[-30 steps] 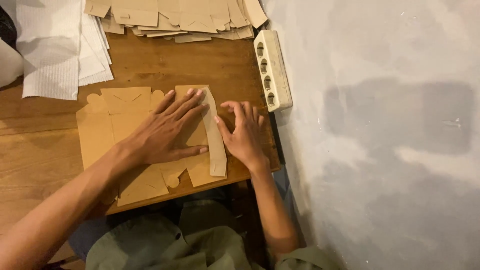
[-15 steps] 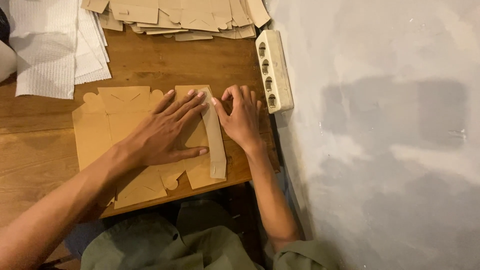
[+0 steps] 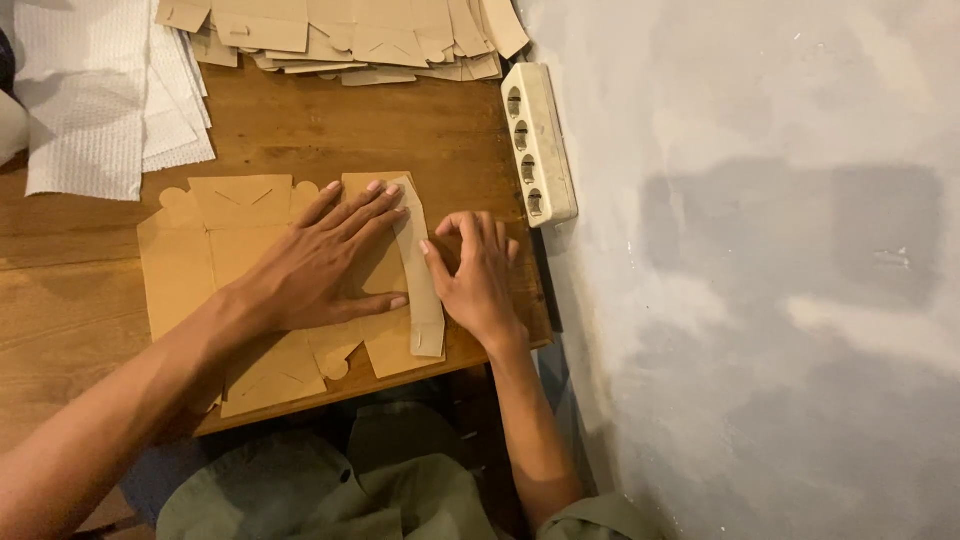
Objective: The person folds and assembles flat cardboard box blanks into three-dimensional boxes by hand. They fold along pre-scored lines, tuck flaps into slots, and secure the structure without using tools. The process is repeated for multiple units on a wooden table.
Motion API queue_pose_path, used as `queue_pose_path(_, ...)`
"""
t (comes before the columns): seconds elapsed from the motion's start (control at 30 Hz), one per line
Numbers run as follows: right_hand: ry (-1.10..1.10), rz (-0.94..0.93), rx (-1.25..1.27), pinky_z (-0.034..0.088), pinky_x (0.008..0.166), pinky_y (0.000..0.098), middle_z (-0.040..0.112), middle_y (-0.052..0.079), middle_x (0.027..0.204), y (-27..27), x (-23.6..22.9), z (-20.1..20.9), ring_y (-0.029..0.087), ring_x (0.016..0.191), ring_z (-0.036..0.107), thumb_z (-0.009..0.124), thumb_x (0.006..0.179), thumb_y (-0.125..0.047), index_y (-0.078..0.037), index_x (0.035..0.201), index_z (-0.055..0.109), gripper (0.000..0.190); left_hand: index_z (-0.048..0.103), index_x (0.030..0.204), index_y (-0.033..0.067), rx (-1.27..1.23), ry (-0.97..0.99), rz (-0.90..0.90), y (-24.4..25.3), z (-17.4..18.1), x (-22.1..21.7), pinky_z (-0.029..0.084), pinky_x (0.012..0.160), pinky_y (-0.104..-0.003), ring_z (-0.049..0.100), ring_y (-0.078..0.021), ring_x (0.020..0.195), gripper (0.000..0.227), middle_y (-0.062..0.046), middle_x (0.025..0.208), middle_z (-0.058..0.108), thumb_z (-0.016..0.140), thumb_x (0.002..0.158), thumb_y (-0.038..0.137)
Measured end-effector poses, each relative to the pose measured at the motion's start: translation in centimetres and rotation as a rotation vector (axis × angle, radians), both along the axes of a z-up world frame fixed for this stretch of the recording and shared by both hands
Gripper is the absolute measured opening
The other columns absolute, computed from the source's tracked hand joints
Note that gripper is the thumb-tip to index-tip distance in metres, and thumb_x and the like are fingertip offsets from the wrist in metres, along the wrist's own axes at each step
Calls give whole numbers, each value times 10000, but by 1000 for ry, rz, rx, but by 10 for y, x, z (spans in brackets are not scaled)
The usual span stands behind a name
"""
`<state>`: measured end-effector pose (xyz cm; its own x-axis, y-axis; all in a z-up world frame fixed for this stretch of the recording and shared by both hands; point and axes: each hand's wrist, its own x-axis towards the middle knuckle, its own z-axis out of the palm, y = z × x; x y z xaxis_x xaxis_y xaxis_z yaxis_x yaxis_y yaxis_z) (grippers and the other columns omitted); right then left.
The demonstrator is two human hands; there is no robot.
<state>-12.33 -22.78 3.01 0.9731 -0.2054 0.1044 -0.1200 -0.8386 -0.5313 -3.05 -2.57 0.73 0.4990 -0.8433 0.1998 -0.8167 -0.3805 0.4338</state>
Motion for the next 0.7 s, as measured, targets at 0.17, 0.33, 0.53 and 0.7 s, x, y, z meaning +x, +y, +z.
queue_pose_path(0.17,-31,-19,-10,345,861,458,508,52,1021,8,-25,8,299,995,529,669,962,-330,-177,1091,508,256,465,1486,84,-9,2,-3,1,0,0,95,1264,-532,265,-297,1566,999,-147,1651,362,609,818,813)
queue_pose_path(0.33,-17,-37,-10,344,878,458,528,44,1038,10,-48,8,292,1017,533,677,950,-362,-169,1099,524,288,450,1498,110,8,-7,9,-1,-2,0,111,1270,-519,270,-282,1566,1026,-119,1660,356,607,792,838)
queue_pose_path(0.53,12,-31,5,309,891,444,497,37,1053,17,-72,13,287,1012,505,669,966,-332,-159,1107,542,257,462,1483,120,28,-22,19,-1,0,-1,110,1274,-509,284,-275,1560,1013,-118,1642,384,609,794,848)
queue_pose_path(0.7,14,-53,30,308,911,447,502,29,1048,20,-84,13,272,1031,515,649,981,-331,-164,1103,568,222,438,1503,126,24,-11,13,-1,-2,1,110,1274,-515,267,-270,1565,1034,-107,1659,358,605,786,851)
